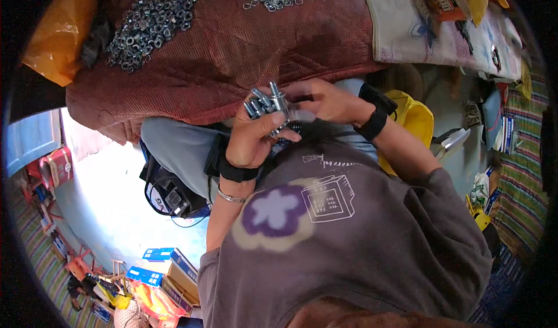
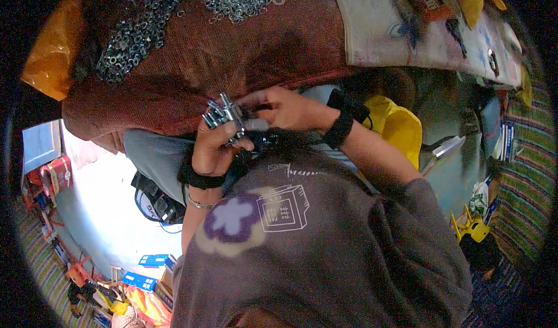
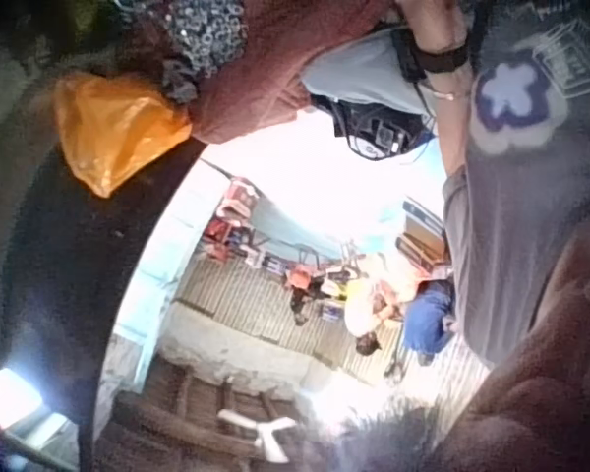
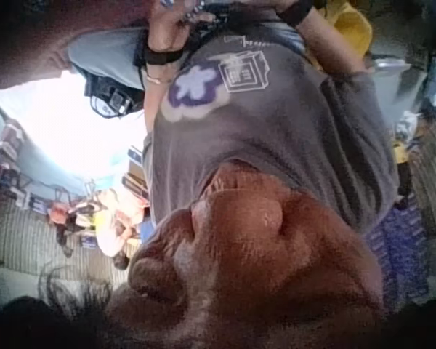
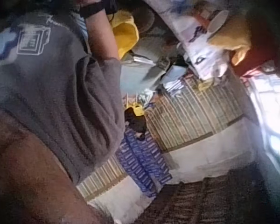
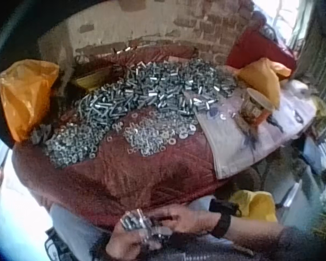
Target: Thread washers onto bolts while sorting through a large pile of hardware.
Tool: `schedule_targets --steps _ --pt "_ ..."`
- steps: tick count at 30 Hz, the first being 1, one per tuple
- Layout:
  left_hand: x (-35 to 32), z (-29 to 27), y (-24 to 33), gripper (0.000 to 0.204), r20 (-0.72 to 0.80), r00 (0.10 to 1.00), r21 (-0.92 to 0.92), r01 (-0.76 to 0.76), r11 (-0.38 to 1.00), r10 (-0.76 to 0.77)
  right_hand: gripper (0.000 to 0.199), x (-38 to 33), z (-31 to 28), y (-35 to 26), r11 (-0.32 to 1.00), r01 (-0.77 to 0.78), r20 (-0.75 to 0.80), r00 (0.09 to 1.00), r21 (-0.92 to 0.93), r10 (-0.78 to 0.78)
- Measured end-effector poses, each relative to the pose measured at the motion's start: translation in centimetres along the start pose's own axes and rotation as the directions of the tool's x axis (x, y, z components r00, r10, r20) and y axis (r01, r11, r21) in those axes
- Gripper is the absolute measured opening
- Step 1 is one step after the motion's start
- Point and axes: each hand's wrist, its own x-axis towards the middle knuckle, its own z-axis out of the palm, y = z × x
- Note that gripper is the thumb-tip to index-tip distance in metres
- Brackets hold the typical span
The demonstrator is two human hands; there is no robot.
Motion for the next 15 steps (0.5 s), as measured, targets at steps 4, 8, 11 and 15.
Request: schedule_targets --steps 4,8,11,15 --pt "0.0 -0.3 0.1 0.029 -0.051 0.999 0.075 0.017 0.997 -0.013 0.016 0.0 -1.7 0.1 0.957 -0.288 0.123 0.949 -0.042 0.291" --pt "0.3 0.0 0.8 0.023 -0.155 0.986 0.134 -0.041 0.990 0.062 0.014 1.2 -3.1 -1.8 0.911 -0.121 -0.166 0.984 -0.394 0.058" --pt "0.5 0.1 1.6 0.021 -0.229 0.969 0.218 -0.040 0.975 0.091 0.015 2.7 -5.5 -2.1 0.820 -0.113 -0.451 0.872 -0.562 -0.188" --pt "0.7 -0.1 2.6 0.024 -0.362 0.905 0.348 -0.089 0.933 0.222 0.018 4.3 -9.2 -2.1 0.480 -0.179 -0.441 0.734 -0.859 -0.516"
